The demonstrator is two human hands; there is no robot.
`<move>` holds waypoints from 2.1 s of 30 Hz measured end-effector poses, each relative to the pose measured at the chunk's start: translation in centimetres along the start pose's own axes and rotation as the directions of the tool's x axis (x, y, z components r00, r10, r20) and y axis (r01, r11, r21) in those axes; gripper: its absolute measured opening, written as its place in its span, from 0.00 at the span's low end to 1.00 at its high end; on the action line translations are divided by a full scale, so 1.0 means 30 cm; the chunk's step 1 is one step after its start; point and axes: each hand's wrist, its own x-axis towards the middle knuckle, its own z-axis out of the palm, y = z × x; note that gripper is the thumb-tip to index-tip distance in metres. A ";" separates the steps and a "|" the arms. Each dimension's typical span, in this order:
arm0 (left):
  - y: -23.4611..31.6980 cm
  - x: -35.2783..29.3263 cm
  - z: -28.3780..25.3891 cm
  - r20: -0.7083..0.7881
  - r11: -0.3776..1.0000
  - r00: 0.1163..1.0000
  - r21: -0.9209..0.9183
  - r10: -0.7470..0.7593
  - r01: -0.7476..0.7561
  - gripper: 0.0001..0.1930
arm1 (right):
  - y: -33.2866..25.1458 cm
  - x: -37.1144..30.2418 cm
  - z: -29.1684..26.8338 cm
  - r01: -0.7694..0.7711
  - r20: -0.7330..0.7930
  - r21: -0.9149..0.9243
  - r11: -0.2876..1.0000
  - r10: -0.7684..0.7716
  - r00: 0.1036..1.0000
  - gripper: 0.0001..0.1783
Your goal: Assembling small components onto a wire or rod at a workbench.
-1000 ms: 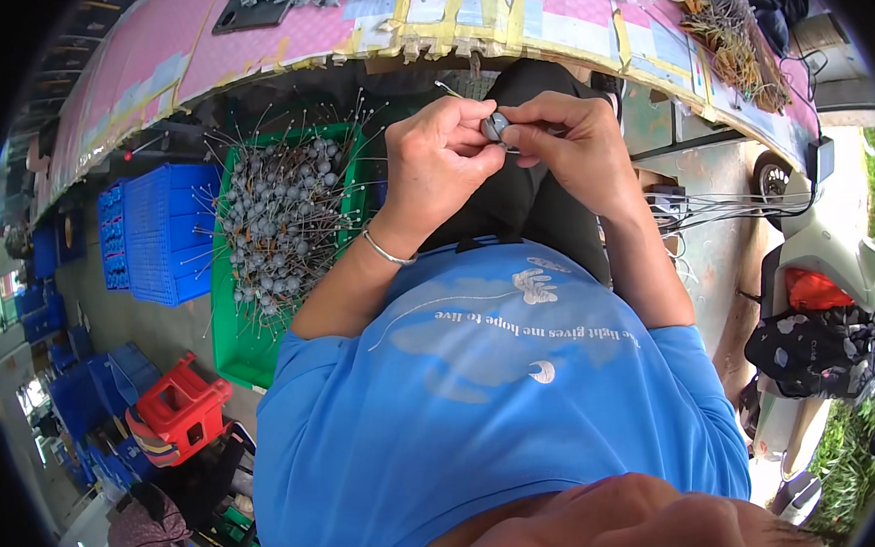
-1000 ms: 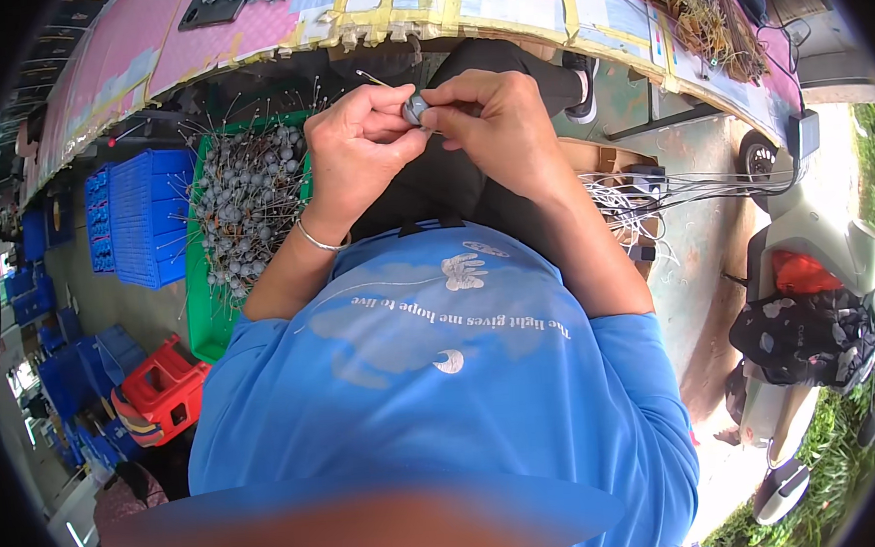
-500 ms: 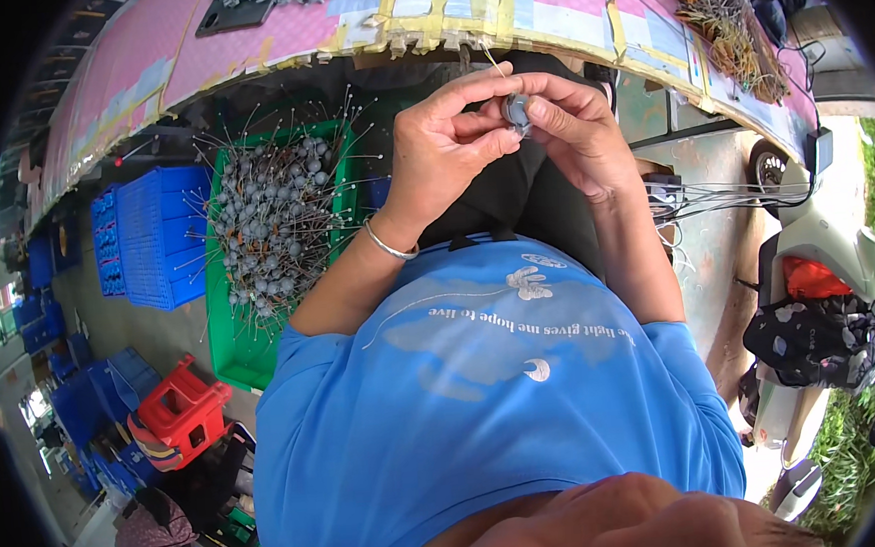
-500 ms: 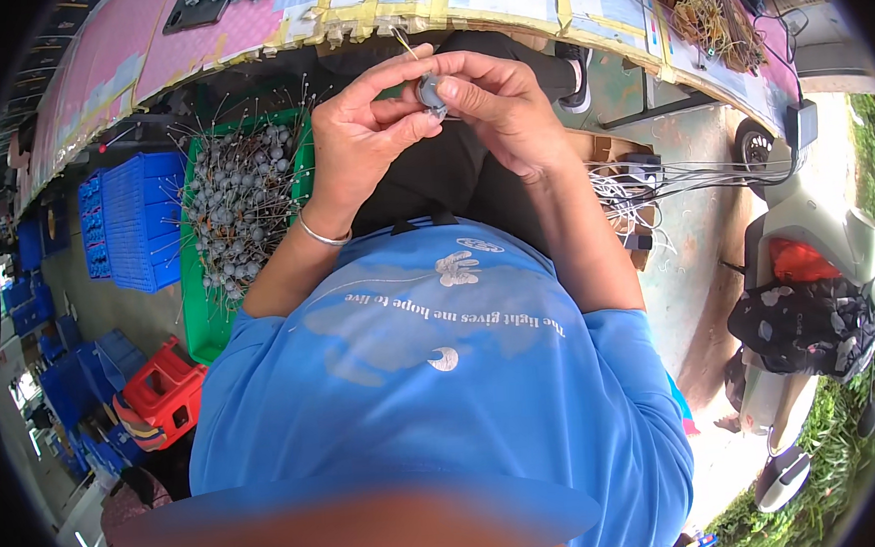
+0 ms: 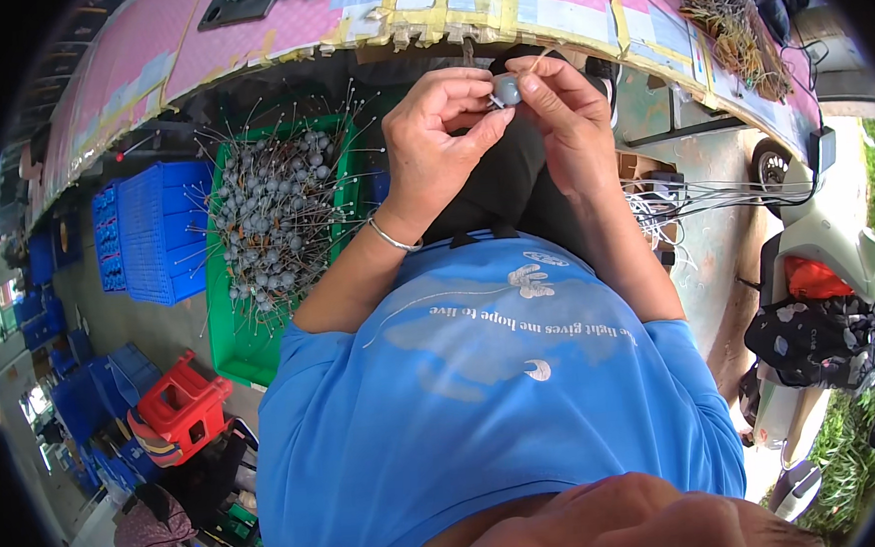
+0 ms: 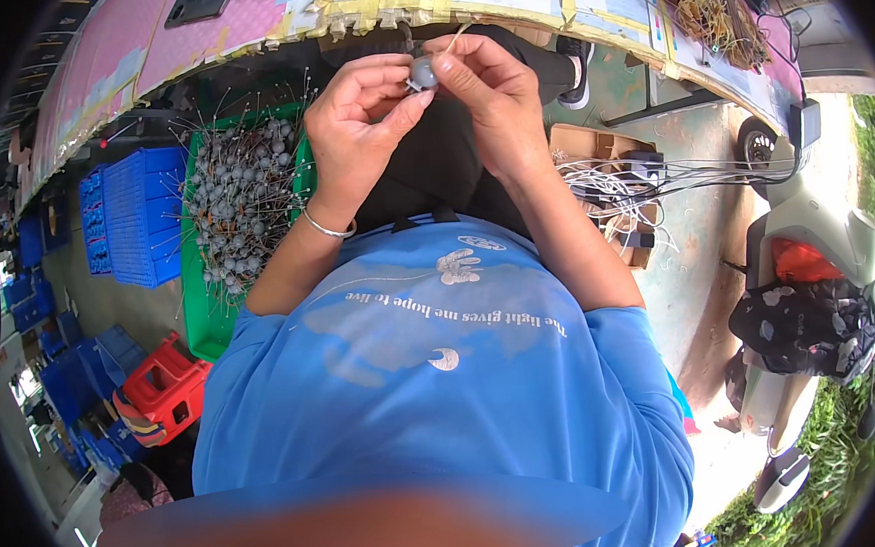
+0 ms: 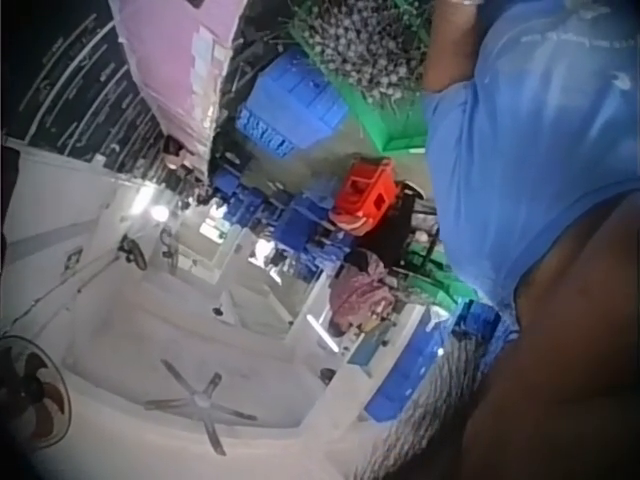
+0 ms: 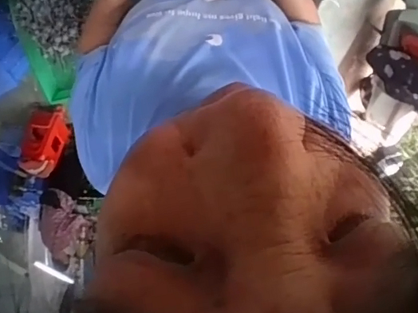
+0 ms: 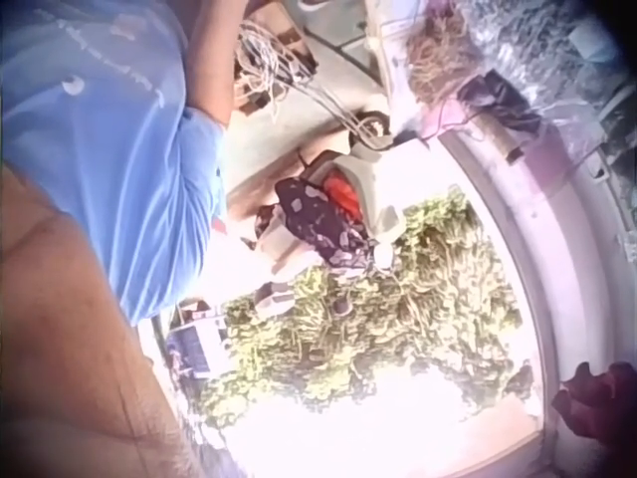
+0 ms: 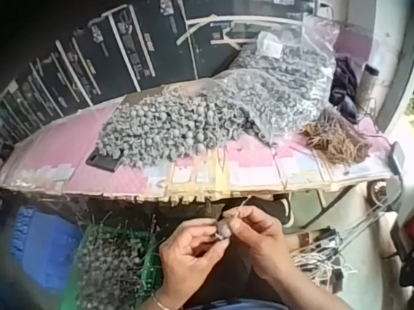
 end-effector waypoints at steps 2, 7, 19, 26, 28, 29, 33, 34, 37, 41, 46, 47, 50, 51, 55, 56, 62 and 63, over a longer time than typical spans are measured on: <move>0.008 -0.002 -0.026 0.075 0.967 0.985 0.191 0.155 -0.167 0.13 | -0.016 -0.004 -0.002 0.043 -0.022 -0.093 0.995 -0.045 0.999 0.10; 0.018 -0.021 -0.081 0.134 0.952 0.979 0.245 0.152 -0.181 0.11 | -0.019 0.002 -0.009 0.047 0.036 -0.088 0.995 -0.044 0.998 0.07; 0.183 -0.136 -0.473 -0.107 0.873 0.971 0.426 -0.212 0.237 0.10 | -0.034 0.009 0.008 -0.020 0.238 -0.249 0.968 0.082 0.968 0.08; 0.216 -0.257 -0.865 -0.152 0.320 0.944 0.915 -0.293 0.247 0.19 | -0.235 0.060 -0.368 0.082 -0.240 -0.864 0.496 -0.551 0.799 0.11; 0.183 -0.218 -0.820 -0.284 0.437 0.896 0.796 -0.340 0.418 0.21 | -0.304 0.065 -0.483 -0.077 -0.168 -0.985 0.152 -0.800 0.575 0.16; 0.167 -0.182 -0.757 -0.285 0.436 0.896 0.797 -0.340 0.419 0.21 | -0.336 0.064 -0.510 -0.137 -0.059 -0.991 -0.011 -0.864 0.500 0.16; 0.075 0.077 -0.406 -0.027 0.777 0.981 0.608 -0.190 0.167 0.17 | -0.421 0.070 -0.617 -0.281 0.043 -0.933 -0.225 -0.845 0.533 0.11; 0.068 0.137 -0.319 0.017 0.803 0.985 0.581 -0.174 0.132 0.16 | -0.424 0.081 -0.619 -0.272 0.005 -0.943 -0.190 -0.827 0.562 0.10; -0.003 0.298 -0.158 0.149 0.841 0.986 0.541 -0.069 -0.022 0.14 | -0.411 0.108 -0.525 -0.088 -0.123 -0.992 0.091 -0.856 0.502 0.07; -0.091 0.479 -0.039 0.217 0.714 0.970 0.662 0.107 -0.227 0.16 | -0.312 0.179 -0.390 0.086 -0.365 -0.798 0.596 -0.592 0.718 0.06; -0.208 0.611 0.049 0.191 0.632 0.963 0.727 0.189 -0.268 0.16 | -0.222 0.212 -0.245 0.052 -0.283 -0.671 0.740 -0.320 0.904 0.04; -0.221 0.626 0.051 0.184 0.625 0.964 0.735 0.190 -0.263 0.16 | -0.218 0.214 -0.226 0.075 -0.245 -0.623 0.778 -0.286 0.926 0.04; -0.233 0.652 0.065 0.253 0.498 0.942 0.802 0.220 -0.331 0.13 | -0.205 0.209 -0.220 0.086 -0.149 -0.524 0.847 -0.191 0.970 0.03; -0.230 0.650 0.067 0.249 0.500 0.943 0.801 0.222 -0.330 0.13 | -0.205 0.199 -0.217 0.087 -0.146 -0.528 0.845 -0.192 0.970 0.03; -0.222 0.642 0.057 0.335 0.431 0.910 0.803 0.243 -0.411 0.10 | -0.200 0.149 -0.205 0.069 -0.149 -0.404 0.912 -0.140 0.979 0.03; -0.223 0.640 0.051 0.386 0.450 0.897 0.776 0.215 -0.442 0.10 | -0.196 0.134 -0.204 0.061 -0.149 -0.398 0.915 -0.130 0.980 0.03; -0.121 0.548 0.059 0.267 0.659 0.940 0.671 0.214 -0.341 0.10 | -0.174 0.047 -0.173 0.042 -0.161 -0.328 0.944 -0.100 0.982 0.03; -0.111 0.515 0.056 0.263 0.662 0.940 0.668 0.218 -0.340 0.10 | -0.175 0.034 -0.166 0.043 -0.160 -0.334 0.942 -0.102 0.982 0.03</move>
